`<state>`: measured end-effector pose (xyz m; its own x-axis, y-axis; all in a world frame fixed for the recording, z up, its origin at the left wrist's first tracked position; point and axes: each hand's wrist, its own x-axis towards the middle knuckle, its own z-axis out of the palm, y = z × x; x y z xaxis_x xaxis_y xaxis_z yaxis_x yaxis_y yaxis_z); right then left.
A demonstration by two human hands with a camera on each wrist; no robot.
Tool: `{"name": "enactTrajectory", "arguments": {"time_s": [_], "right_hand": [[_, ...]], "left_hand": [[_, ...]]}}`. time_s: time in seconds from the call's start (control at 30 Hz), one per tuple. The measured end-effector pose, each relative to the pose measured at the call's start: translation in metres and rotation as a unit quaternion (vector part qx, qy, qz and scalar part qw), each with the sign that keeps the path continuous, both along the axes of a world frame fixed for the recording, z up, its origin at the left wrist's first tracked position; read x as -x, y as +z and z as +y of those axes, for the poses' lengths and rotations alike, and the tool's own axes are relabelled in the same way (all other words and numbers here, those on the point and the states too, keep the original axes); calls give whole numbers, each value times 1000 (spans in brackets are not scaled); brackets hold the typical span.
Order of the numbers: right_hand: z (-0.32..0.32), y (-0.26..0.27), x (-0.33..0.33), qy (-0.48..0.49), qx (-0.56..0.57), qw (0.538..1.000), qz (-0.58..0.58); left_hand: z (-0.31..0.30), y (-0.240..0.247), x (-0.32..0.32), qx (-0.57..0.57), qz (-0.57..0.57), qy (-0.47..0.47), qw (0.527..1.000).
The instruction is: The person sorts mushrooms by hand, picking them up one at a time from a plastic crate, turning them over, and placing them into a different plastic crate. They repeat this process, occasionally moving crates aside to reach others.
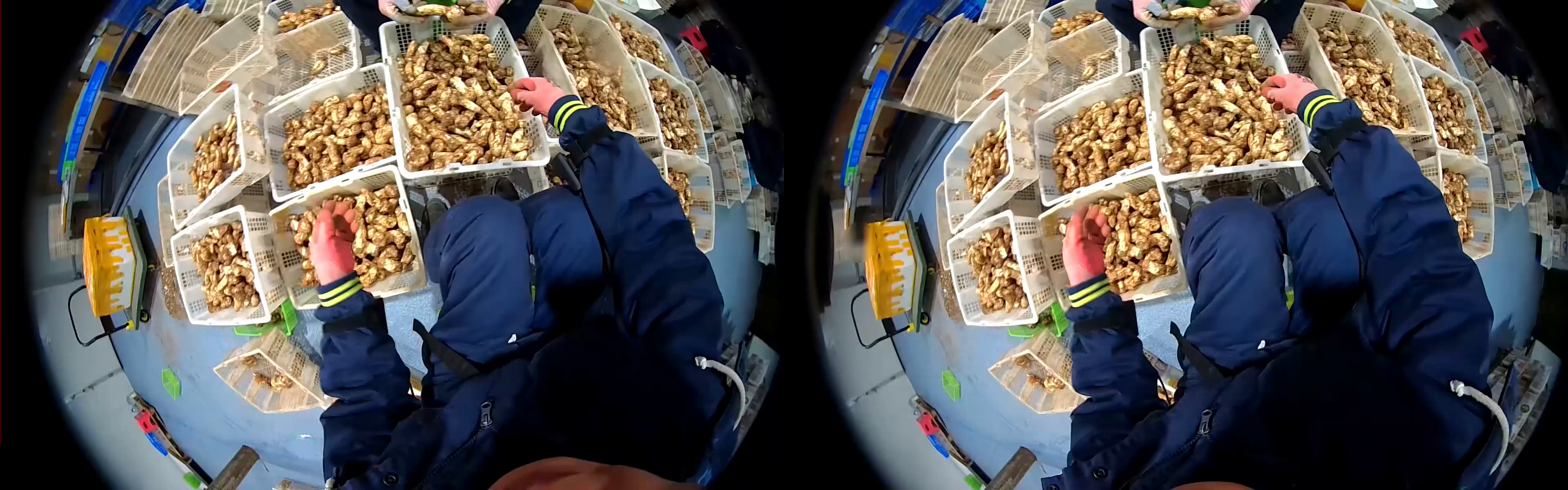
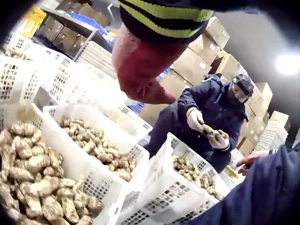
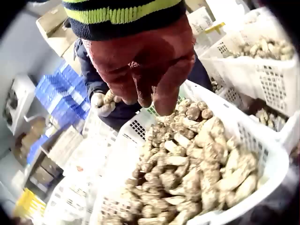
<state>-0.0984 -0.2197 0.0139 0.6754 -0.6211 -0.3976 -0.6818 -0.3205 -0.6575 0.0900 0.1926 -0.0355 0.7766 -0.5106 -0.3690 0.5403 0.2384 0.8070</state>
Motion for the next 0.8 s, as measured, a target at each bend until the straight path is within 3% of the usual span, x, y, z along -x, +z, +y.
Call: {"name": "enactTrajectory", "arguments": {"time_s": [0.1,0.17,0.23,0.3,0.37,0.4,0.5,0.57,0.63,0.67,0.7,0.73,0.77,0.8], "right_hand": [[-21,-13,-7,136,192,959,158],[-24,-37,-11,204,267,924,183],[-16,-56,-16,339,289,880,163],[0,-78,-19,455,321,811,181],[15,-98,-15,512,437,731,117],[14,-106,-13,540,430,724,14],[23,-128,-8,566,432,701,-45],[26,-128,-13,566,455,687,-14],[26,-102,-26,465,419,780,-26],[26,-79,-32,392,348,851,2],[25,-65,-34,394,348,851,1],[24,-51,-34,230,164,955,-95],[22,-38,-35,49,-33,981,-185],[22,-27,-39,27,-100,973,-207]], "left_hand": [[-39,-19,35,-37,40,-46,997],[-62,-27,47,-32,41,-89,995],[-81,-31,52,-33,59,-110,992],[-96,-32,54,-35,58,-123,990],[-103,-33,51,-27,70,-135,988],[-108,-32,50,-27,68,-136,988],[-118,-35,49,-6,70,-146,987],[-127,-34,52,-22,72,-158,985],[-130,-28,55,-26,72,-165,983],[-131,-25,57,-29,71,-173,982],[-131,-24,58,-12,74,-172,982],[-132,-23,60,-10,63,-180,982],[-137,-18,62,-7,52,-188,981],[-142,-12,64,-22,42,-209,977]]}}
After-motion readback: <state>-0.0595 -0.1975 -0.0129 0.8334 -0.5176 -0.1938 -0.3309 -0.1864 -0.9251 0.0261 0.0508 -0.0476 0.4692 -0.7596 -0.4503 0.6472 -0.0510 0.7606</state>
